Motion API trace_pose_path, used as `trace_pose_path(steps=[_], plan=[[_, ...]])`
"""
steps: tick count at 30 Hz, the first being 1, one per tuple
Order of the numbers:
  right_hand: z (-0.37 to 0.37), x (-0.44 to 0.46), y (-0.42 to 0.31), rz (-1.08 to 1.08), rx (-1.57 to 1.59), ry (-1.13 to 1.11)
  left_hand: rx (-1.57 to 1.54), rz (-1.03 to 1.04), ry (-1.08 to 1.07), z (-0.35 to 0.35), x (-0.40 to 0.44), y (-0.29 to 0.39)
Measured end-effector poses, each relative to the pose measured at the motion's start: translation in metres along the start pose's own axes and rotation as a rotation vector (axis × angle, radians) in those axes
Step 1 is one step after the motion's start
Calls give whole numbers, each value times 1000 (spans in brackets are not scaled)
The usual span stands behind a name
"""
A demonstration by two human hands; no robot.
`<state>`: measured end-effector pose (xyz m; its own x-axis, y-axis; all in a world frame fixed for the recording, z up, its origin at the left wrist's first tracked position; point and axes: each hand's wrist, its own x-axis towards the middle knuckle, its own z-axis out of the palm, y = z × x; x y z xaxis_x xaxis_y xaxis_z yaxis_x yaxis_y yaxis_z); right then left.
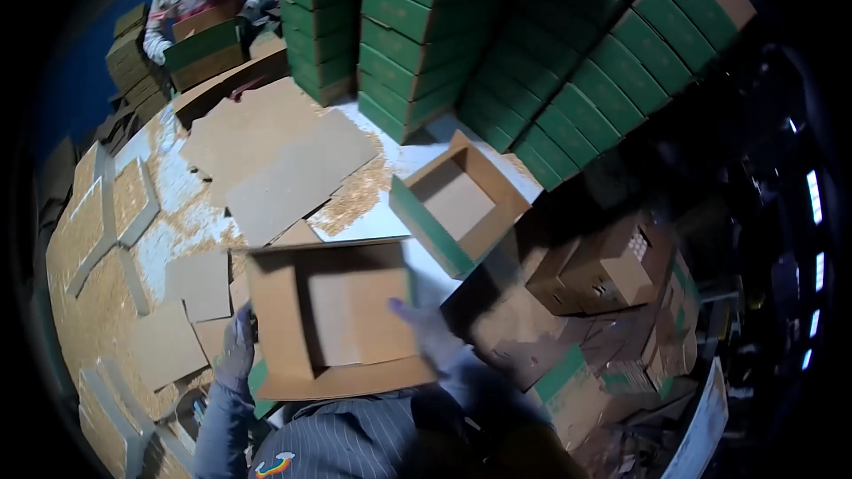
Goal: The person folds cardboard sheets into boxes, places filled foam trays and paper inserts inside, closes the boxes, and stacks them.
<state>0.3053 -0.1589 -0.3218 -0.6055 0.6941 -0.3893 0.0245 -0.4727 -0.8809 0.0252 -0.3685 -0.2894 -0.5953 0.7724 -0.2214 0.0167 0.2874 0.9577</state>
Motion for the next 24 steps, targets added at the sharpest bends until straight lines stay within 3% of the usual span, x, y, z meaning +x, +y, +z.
trace_pose_path(steps=[1, 2, 4, 5, 7, 9, 11, 13, 14, 15, 17, 18, 19, 20, 21, 23, 24], plan=[[-31, -18, -6, -81, 175, 137, -318, -50, -149, 10, 36, 1], [-66, -39, -12, -165, 349, 267, -168, 80, -163, 30, 70, 28], [-164, -98, -8, -599, -1327, 457, 93, 225, -201, 72, 138, 70], [-157, -106, -26, -586, -743, 583, 130, 270, -286, 93, 177, 79], [-123, -127, -78, -477, 433, 689, 132, 144, -440, 140, 249, 90], [-151, -130, -76, -517, 431, 744, 196, 64, -461, 193, 301, 104], [-169, -123, -75, -531, 488, 657, 711, 215, -559, 247, 384, 66], [-175, -102, -71, -501, 624, 506, 1161, 170, -848, 284, 407, 64], [-180, -85, -69, -491, 451, 545, 1240, 240, -855, 299, 407, 43], [-192, -59, -64, -452, 282, 570, 1273, 183, -961, 306, 397, 32], [-204, -15, -52, -403, -77, 605, 1014, -24, -1115, 303, 374, 25], [-215, 12, -44, -337, -37, 598, 791, -142, -1118, 297, 361, 18], [-224, 40, -37, -271, 3, 591, 519, -255, -1079, 292, 346, 12], [-230, 74, -38, -161, 262, 562, 241, -350, -1009, 289, 328, 6], [-230, 92, -54, -256, 188, 400, -21, -422, -916, 288, 310, -3], [-232, 127, -86, -249, 140, 190, -416, -479, -717, 291, 276, -17], [-231, 143, -100, -146, 162, 149, -564, -482, -617, 295, 261, -26]])
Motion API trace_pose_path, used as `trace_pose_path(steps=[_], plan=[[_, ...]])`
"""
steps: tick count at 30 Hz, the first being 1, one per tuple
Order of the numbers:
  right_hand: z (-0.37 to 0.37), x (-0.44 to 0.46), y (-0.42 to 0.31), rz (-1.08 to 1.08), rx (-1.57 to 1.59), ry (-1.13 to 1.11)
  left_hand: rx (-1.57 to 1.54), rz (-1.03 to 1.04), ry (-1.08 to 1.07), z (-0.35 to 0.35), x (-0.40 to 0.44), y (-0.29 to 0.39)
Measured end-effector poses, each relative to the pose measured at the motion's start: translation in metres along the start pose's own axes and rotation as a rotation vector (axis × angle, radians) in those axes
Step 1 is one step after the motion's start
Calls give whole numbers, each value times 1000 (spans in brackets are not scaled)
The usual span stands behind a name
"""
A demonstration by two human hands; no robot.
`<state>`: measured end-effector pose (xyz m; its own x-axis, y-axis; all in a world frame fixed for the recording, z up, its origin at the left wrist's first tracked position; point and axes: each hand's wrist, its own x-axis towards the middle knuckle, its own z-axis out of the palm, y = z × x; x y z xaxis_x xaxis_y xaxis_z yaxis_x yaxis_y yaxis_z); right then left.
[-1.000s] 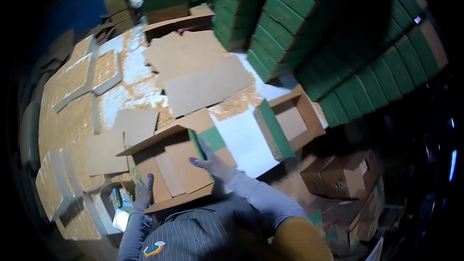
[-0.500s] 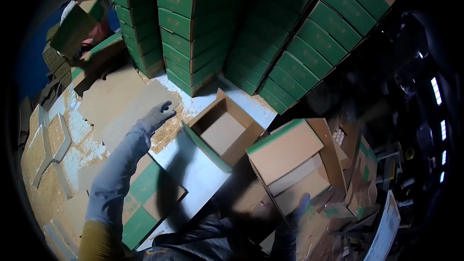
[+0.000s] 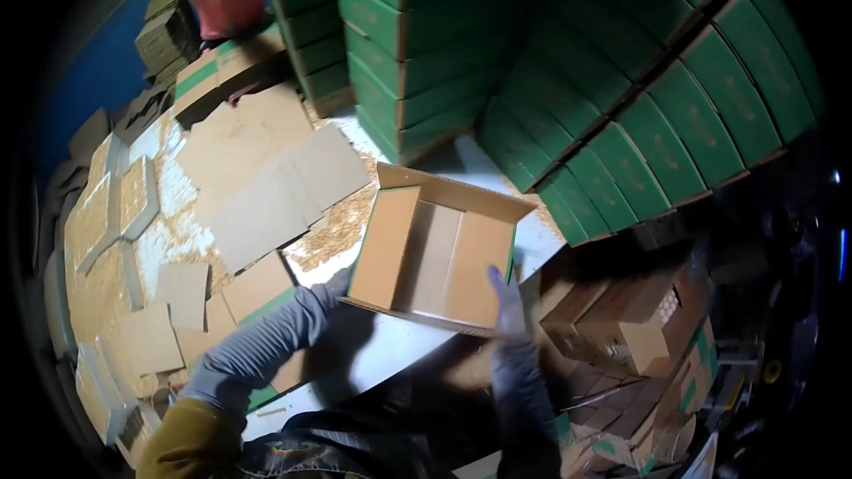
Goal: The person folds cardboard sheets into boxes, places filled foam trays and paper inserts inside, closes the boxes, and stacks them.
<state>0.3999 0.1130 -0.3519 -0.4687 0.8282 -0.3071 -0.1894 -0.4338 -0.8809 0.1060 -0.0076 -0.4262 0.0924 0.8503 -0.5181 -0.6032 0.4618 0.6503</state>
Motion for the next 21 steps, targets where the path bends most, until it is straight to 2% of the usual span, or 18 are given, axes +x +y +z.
trace_pose_path(steps=[1, 2, 3, 5, 6, 7, 8, 9, 10, 13, 14, 15, 16, 17, 18, 19, 20, 21], plan=[[-1, 10, -8, 107, 10, -31, -107, 57, 44, 1, -9, -13], [-20, 20, 0, 56, -218, -52, -183, 112, 93, 1, -16, -26], [-39, 31, 7, 1, -447, -63, -59, 118, 244, 16, -33, -21], [-30, 32, 5, 89, 37, -173, 708, 275, 461, 10, -68, -23], [-26, 34, 4, 151, 267, -213, 1404, 466, 555, -14, -61, -52], [-51, 44, 19, 181, 93, -139, 1288, 528, 562, -10, -87, -47], [-89, 50, 58, 236, -282, -45, 1166, 581, 594, 0, -134, -37], [-123, 44, 97, 321, -605, -8, 1228, 615, 525, -4, -184, -29], [-178, 33, 151, 469, -827, -33, 1271, 525, 670, -24, -218, -45], [-2, -82, 157, 373, -635, -318, 1465, 133, 1101, -81, -317, -127], [57, -93, 161, 278, -640, -410, 1433, -33, 1098, -85, -344, -143], [119, -94, 159, 29, -891, -379, 1472, -45, 1025, -86, -355, -162], [162, -83, 165, -64, -968, -408, 1510, -59, 950, -86, -361, -184], [194, -70, 184, -93, -860, -319, 1562, 16, 904, -85, -360, -205], [205, -44, 208, -305, -1055, -357, 1510, 65, 859, -77, -359, -207], [227, -33, 201, -81, -1161, -451, 1514, 72, 795, -72, -354, -209], [248, -42, 194, -173, -1250, -336, 1517, 84, 732, -72, -354, -210], [242, -34, 211, -147, -1124, -249, 1474, 121, 715, -76, -360, -209]])
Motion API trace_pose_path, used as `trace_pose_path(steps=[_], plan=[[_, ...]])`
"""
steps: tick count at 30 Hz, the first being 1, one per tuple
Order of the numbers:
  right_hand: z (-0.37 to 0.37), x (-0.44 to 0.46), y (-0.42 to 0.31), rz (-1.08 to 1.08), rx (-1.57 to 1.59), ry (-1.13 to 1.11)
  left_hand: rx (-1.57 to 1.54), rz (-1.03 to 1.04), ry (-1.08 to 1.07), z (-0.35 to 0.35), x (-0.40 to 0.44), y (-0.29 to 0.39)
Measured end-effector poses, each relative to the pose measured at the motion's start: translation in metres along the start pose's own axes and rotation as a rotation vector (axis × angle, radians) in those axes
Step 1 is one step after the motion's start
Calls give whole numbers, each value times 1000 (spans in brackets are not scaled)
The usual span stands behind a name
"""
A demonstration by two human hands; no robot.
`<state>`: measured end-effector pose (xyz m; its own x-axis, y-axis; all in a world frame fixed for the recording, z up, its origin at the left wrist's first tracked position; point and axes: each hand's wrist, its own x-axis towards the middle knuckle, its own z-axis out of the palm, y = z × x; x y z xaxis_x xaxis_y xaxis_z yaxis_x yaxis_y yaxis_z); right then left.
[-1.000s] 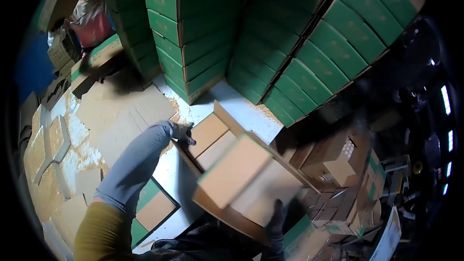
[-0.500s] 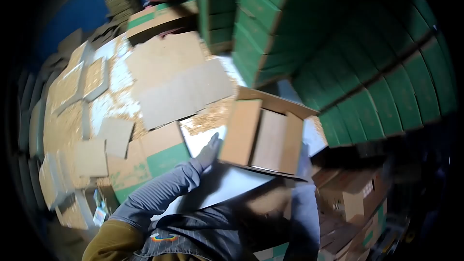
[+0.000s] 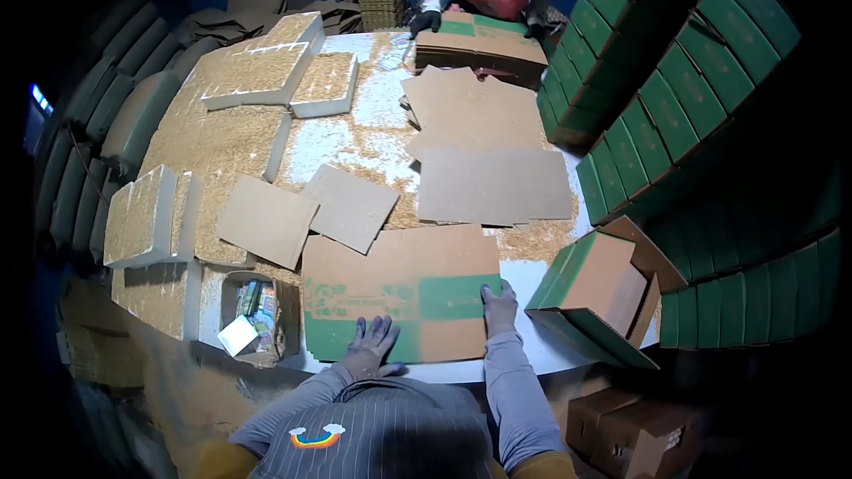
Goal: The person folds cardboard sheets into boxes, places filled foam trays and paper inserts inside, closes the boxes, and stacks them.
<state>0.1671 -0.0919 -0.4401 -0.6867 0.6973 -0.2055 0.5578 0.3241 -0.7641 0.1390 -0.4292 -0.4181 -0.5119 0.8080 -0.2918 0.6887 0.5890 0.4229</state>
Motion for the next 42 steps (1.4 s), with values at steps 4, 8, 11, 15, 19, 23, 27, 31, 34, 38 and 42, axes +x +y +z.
trace_pose_path(steps=[4, 8, 11, 15, 19, 23, 27, 31, 34, 38, 42], plan=[[-38, -16, -16, 167, 732, -53, -405, -4, 152, -34, -15, -12], [-87, -41, -91, -60, 900, -178, -42, -185, 853, -182, -34, -3], [-108, -26, -102, -177, 504, -322, 262, -184, 889, -250, -34, -12], [-103, -56, -151, -610, 304, 249, -89, -278, 308, -263, -49, 2], [-95, -74, -202, -1132, -506, 40, -597, -111, -131, -269, -57, 8], [-94, -69, -163, -1311, -439, 110, -728, -289, -136, -259, -61, 9], [-100, -89, -176, -1297, -164, 176, -244, -241, 117, -257, -62, 13], [-126, -84, -257, -1468, -39, -391, 188, -75, 396, -291, -66, 34], [-74, -91, -275, -1631, -572, -719, 181, 108, 208, -304, -53, 50], [-18, -81, -213, -1349, -856, -1064, 426, 546, 345, -206, 36, 13], [-88, -64, -189, -1302, -355, -767, 512, 99, 961, -187, 44, -21]])
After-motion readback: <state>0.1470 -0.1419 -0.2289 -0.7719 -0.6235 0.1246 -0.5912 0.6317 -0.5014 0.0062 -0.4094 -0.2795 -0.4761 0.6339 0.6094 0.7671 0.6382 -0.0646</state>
